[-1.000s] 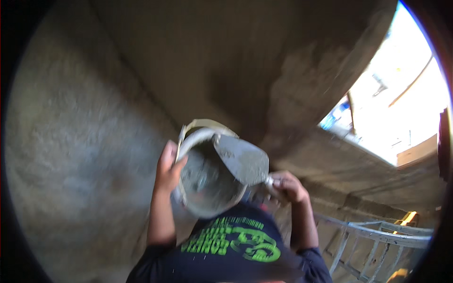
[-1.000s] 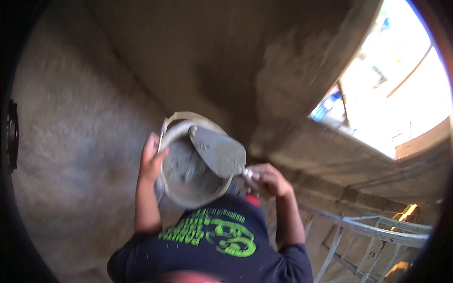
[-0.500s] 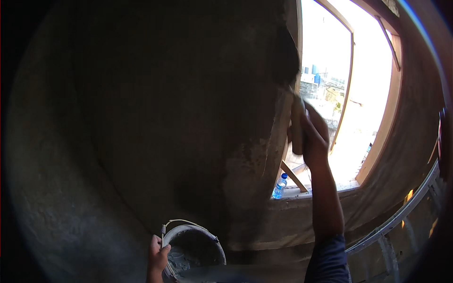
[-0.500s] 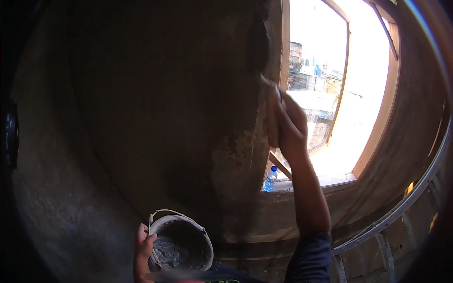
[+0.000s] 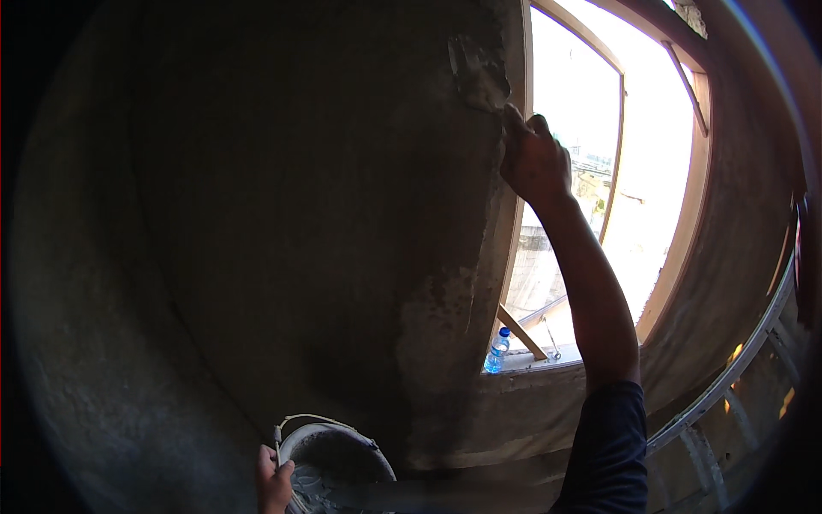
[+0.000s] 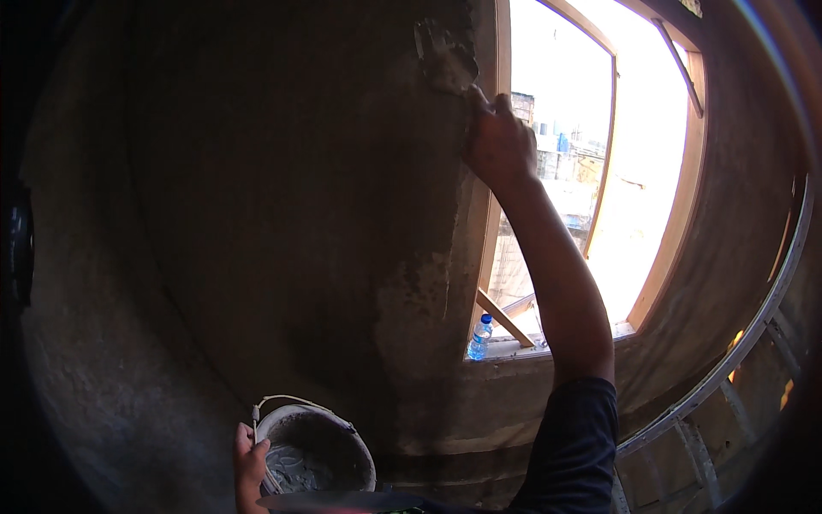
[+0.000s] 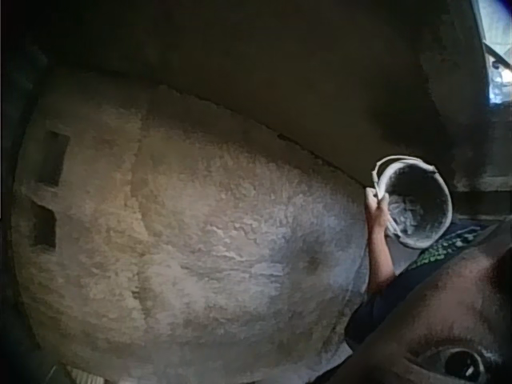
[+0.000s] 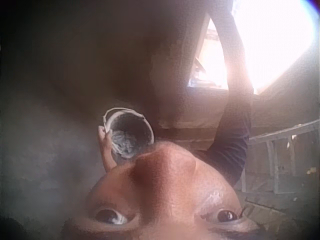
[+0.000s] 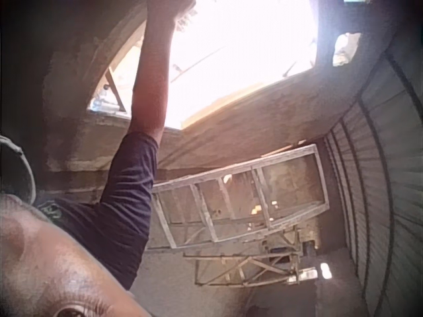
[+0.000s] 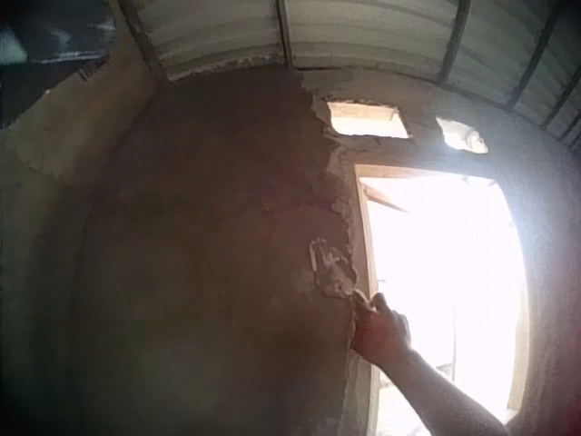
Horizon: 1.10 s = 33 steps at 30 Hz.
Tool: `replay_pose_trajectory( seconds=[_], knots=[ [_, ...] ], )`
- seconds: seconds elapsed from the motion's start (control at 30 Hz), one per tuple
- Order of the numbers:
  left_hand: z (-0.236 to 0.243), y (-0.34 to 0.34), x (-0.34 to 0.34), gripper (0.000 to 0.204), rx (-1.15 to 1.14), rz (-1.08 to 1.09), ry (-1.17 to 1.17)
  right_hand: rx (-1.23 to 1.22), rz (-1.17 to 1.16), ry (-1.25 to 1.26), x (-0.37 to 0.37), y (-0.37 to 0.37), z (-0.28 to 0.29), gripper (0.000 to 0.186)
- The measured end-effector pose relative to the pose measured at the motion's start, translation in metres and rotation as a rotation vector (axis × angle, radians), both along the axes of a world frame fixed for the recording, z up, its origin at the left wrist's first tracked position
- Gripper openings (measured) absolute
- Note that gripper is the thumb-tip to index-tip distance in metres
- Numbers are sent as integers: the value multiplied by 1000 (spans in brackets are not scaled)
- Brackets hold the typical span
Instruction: The person scoops plaster from a bucket with a trowel and spreads it onto the wall next to a window.
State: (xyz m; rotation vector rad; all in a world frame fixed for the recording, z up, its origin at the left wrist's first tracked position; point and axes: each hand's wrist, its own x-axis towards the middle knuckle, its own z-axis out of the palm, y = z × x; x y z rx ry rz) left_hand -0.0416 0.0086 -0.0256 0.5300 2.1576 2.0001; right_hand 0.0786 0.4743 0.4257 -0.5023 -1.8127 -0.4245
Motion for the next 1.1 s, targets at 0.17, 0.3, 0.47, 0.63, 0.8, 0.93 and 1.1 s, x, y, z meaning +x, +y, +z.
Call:
replay_pose_trajectory(
  seconds=[0.17, 0.3, 0.47, 0.63, 0.8, 0.93, 1.1],
  knots=[
    [-18, -5, -3, 29, 116, 42, -35, 38, 215, -157, 14, 17, -38, 51],
    [-8, -2, -2, 28, 40, 52, 46, 38, 378, 44, 18, 28, -15, 48],
    [-4, 1, -1, 28, 116, -5, -27, 64, 89, -40, 11, 8, 54, 44],
    [-12, -3, -8, 29, 80, 11, -7, 17, 175, -192, -8, -1, 0, 48],
    [-16, -2, -10, 29, 126, 6, -16, 106, 414, -200, -5, -4, -33, 47],
    [-15, 0, -10, 29, 89, -20, -8, 132, 299, -37, -13, -16, 17, 47],
    [-31, 1, -16, 29, 106, -49, -15, 50, 52, -201, -24, -29, 34, 50]
  ],
)
